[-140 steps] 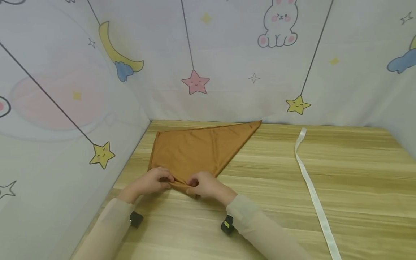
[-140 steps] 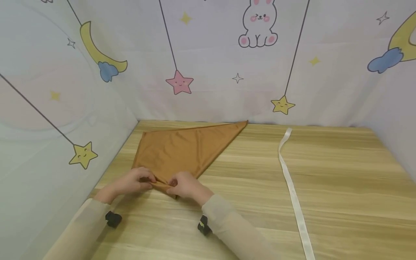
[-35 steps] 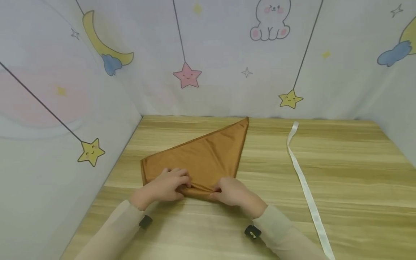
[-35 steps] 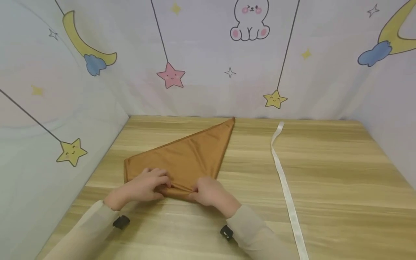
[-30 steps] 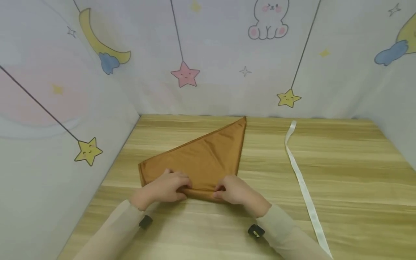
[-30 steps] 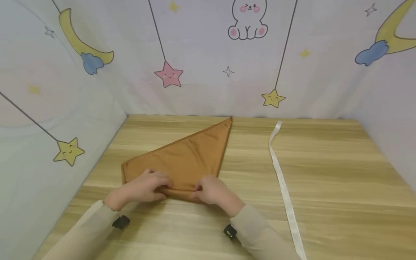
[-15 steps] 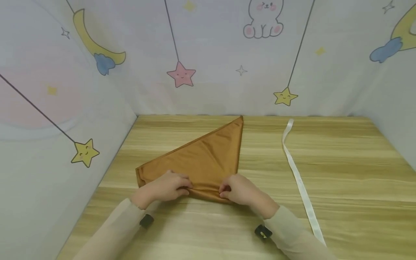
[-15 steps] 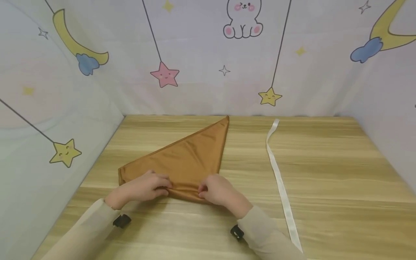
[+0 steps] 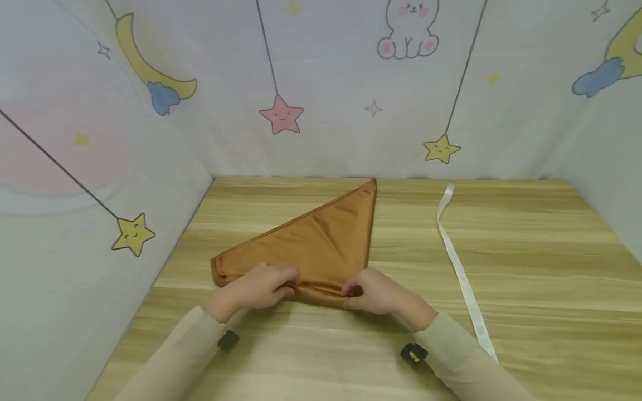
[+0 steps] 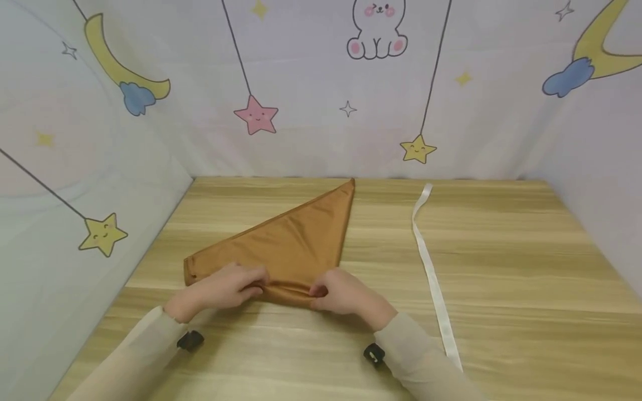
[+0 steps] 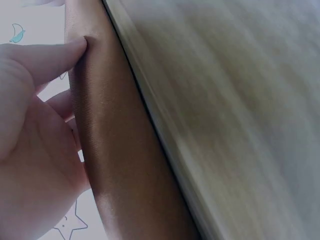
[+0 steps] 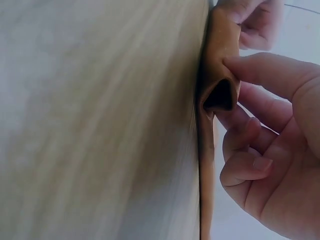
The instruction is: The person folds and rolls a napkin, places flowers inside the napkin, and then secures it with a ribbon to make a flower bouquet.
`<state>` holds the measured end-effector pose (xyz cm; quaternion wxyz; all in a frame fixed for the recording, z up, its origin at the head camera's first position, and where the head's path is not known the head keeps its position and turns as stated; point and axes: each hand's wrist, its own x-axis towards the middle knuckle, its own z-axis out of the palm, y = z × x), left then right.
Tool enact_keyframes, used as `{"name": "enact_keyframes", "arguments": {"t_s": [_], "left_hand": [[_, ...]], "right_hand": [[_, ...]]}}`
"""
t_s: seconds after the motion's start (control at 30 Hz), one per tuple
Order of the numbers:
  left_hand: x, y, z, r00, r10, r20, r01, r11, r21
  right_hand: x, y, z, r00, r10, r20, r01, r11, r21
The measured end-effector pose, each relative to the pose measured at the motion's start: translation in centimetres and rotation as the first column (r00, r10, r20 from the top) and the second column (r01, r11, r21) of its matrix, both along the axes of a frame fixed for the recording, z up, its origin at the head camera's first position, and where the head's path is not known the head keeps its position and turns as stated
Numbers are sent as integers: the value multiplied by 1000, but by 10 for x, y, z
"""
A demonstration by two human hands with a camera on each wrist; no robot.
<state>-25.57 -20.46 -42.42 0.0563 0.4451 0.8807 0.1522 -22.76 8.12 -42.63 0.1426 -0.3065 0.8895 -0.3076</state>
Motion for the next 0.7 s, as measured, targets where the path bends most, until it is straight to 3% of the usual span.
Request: {"name": "enact_keyframes", "arguments": {"t_s": [0.2, 0.47, 0.7], "left_hand": [[2, 0, 3, 999, 28, 33, -26, 998, -61], [2, 3, 3, 999, -12, -33, 10, 998, -59], [0, 5, 4, 999, -32, 25, 33, 999, -38]], "right_hand": [[-1, 1, 3, 1000, 0, 20, 0, 1000, 2], [-4, -1, 7, 997, -41, 62, 39, 999, 34], [2, -7, 8, 996, -29, -85, 38, 994, 105]]}}
